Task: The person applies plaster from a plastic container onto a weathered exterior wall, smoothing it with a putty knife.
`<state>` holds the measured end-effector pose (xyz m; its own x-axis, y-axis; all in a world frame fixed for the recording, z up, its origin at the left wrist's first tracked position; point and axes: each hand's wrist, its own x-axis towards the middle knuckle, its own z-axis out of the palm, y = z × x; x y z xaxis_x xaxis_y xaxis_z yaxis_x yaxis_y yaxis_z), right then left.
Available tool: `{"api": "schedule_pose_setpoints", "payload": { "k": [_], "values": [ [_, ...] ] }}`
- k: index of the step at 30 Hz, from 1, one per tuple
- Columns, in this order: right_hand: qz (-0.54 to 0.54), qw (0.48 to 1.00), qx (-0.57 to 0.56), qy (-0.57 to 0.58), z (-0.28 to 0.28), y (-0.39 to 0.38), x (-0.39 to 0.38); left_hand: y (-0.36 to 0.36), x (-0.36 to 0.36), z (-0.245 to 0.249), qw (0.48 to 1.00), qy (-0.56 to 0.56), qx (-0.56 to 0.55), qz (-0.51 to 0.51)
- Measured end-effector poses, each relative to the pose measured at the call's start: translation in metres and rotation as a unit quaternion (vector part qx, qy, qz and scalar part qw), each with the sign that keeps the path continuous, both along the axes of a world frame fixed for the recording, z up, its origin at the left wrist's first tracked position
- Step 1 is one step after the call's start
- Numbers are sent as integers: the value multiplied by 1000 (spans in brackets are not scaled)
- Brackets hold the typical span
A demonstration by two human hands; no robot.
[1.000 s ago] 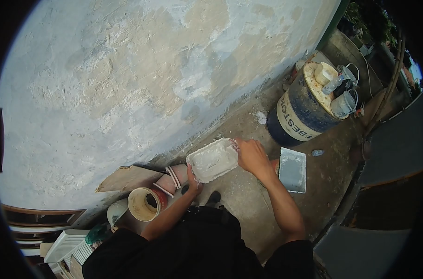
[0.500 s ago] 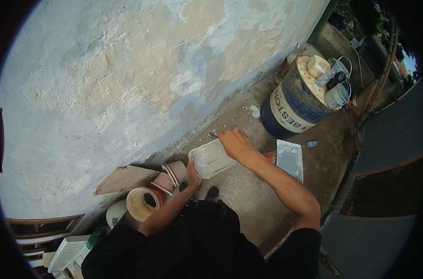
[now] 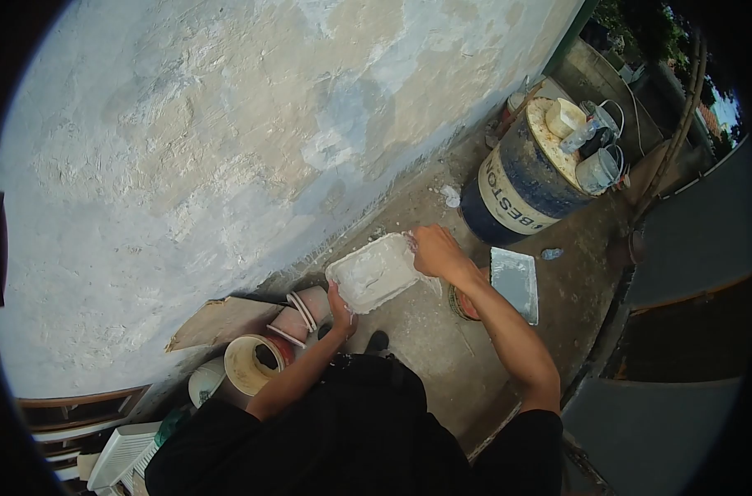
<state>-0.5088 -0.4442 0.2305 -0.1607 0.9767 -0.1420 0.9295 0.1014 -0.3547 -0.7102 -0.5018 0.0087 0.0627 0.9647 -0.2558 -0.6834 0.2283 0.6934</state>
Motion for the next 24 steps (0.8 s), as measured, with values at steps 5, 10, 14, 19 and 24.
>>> {"api": "schedule_pose_setpoints", "payload": {
  "k": [5, 10, 14, 19, 24],
  "values": [
    [-13, 999, 2, 38, 9, 0, 4, 9, -6, -73, 999, -29, 17, 36],
    [-20, 998, 16, 53, 7, -4, 5, 13, -5, -33, 999, 19, 40, -9],
    [-8, 997, -14, 76, 7, -1, 7, 11, -5, -8, 995, -98, -10, -3],
    [11, 995, -32, 91, 5, 5, 13, 12, -7, -27, 1000, -8, 27, 0],
    [89, 994, -25, 56, 0, 10, 2, 13, -9, 23, 993, -97, -59, 10]
  ]
}}
